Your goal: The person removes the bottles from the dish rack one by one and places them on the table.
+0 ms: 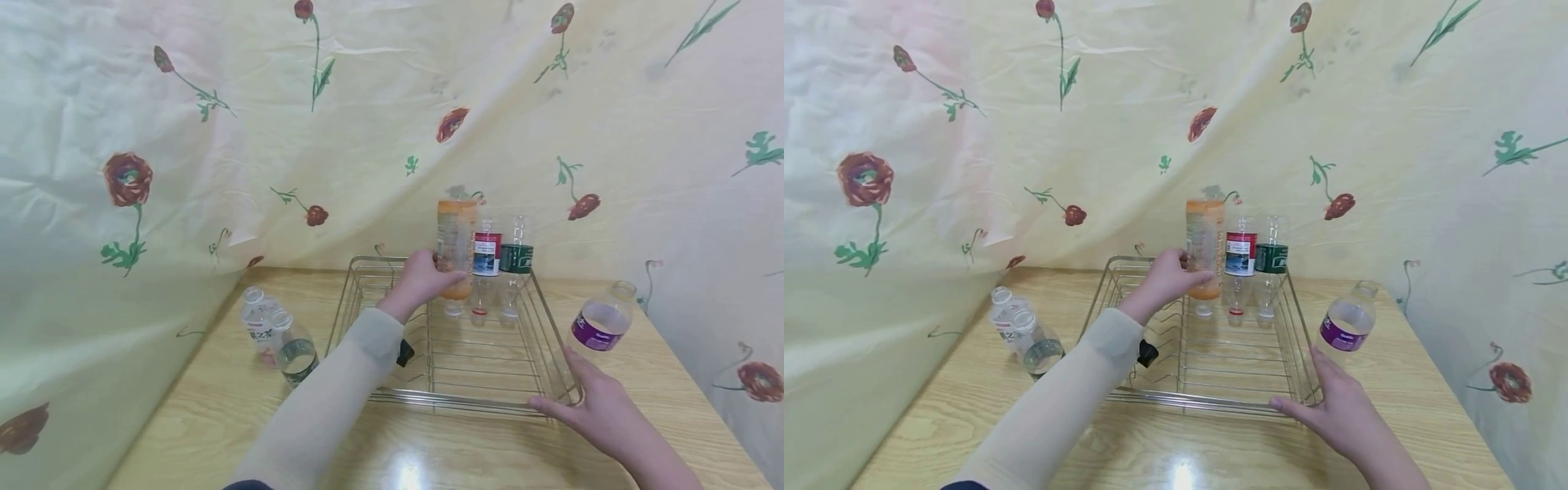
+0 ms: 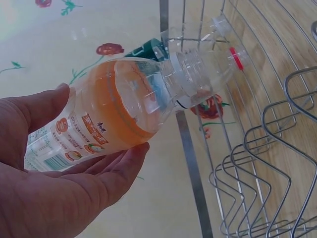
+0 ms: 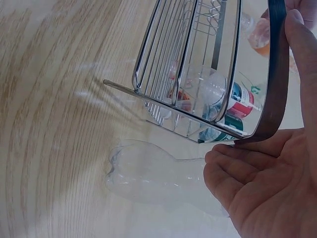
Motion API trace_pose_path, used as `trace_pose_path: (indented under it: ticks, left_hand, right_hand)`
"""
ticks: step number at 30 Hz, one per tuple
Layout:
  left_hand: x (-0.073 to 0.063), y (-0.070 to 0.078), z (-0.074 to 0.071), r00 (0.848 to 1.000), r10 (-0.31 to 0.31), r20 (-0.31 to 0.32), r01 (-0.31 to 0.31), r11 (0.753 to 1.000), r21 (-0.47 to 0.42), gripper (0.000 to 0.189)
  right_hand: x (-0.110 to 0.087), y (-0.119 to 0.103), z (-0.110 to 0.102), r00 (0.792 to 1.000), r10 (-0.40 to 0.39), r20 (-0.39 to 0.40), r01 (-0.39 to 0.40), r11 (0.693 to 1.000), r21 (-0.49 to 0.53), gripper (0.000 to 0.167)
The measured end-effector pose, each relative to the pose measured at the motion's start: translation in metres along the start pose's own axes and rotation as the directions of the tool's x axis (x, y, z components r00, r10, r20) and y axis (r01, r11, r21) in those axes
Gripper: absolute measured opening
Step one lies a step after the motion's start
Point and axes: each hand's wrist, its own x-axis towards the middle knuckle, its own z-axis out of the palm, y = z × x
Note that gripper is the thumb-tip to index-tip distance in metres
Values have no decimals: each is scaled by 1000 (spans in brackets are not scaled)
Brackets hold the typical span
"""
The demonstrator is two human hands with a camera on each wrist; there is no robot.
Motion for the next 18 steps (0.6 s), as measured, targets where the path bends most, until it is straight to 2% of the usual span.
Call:
trace_pose_path:
  ticks: [8, 18]
  left_hand:
    - [-14, 7, -4, 1000, 11, -8, -11, 1000, 18, 62]
    - [-30, 13, -9, 998, 63, 1, -63, 997, 52, 65]
  right_hand:
    - [-1, 0, -1, 1000, -12, -7, 12, 1000, 5, 116]
    - [0, 1, -1, 1000, -5, 0, 5, 1000, -1, 116]
